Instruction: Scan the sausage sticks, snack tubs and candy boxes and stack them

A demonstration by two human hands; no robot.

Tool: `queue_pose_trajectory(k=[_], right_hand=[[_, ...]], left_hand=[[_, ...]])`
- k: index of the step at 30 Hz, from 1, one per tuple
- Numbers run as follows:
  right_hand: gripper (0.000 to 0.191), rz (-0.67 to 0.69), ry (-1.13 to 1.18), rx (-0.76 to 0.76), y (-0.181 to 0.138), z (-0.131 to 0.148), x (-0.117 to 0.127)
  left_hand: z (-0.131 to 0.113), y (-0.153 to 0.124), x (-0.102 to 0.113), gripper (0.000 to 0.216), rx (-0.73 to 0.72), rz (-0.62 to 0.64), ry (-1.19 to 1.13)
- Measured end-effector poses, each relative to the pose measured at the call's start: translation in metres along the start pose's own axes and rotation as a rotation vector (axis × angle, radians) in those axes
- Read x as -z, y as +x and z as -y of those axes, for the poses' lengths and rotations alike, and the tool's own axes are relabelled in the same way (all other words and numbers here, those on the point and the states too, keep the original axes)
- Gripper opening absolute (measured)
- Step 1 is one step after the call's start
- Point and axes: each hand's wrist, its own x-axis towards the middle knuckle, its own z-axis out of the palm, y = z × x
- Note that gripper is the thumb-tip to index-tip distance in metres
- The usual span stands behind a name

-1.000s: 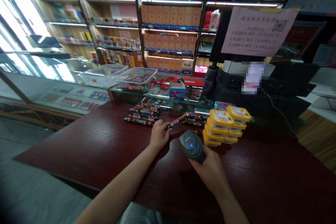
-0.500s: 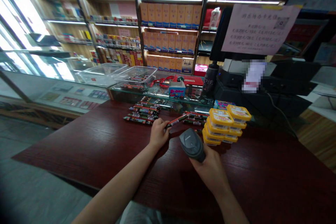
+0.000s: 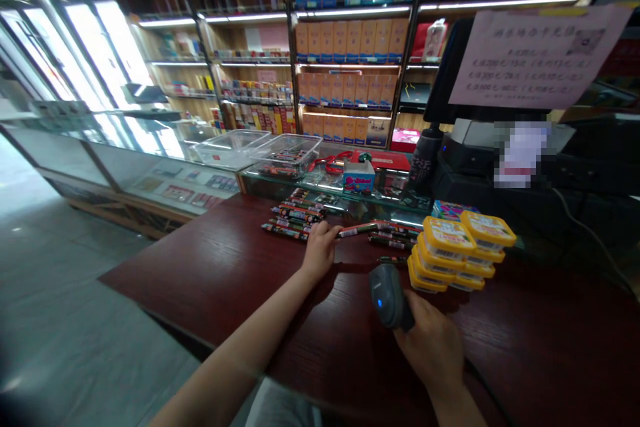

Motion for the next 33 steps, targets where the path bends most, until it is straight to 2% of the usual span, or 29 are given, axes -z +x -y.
queue_pose_trajectory(k=[3, 6, 11, 15, 19, 22, 26, 30, 33], right_hand=[[0.031, 0.001, 0.007, 0.004, -0.002, -0.002, -0.002], [0.031, -0.003, 0.006, -0.018, -0.002, -0.001, -0.002], [0.027, 0.004, -0.033, -0.030, 0.000, 0.002, 0.000], [0.027, 0.012, -0.016, 0.001, 0.001, 0.005, 0.001], [0.027, 0.026, -0.004, -0.002, 0.001, 0.006, 0.003], [0.028, 0.035, -0.009, -0.008, 0.001, 0.005, 0.003], [0.028, 0.038, -0.025, -0.015, 0.000, 0.003, 0.001], [0.027, 0.057, -0.062, -0.027, 0.001, 0.003, 0.003], [0.022, 0.099, -0.083, -0.033, 0.002, 0.005, 0.005]], left_hand=[[0.024, 0.013, 0.021, 0.031, 0.002, -0.032, -0.013], [0.061, 0.016, 0.051, 0.032, -0.047, 0.000, 0.015], [0.126, -0.012, 0.098, 0.034, -0.015, 0.085, 0.130], [0.153, -0.039, 0.110, 0.036, 0.056, 0.169, 0.299], [0.154, -0.048, 0.100, 0.036, 0.109, 0.144, 0.340], [0.142, -0.044, 0.090, 0.032, 0.094, 0.094, 0.336], [0.127, -0.034, 0.083, 0.023, 0.095, 0.086, 0.390], [0.125, -0.030, 0.080, 0.025, 0.159, 0.053, 0.393], [0.126, -0.032, 0.079, 0.027, 0.151, 0.051, 0.361]])
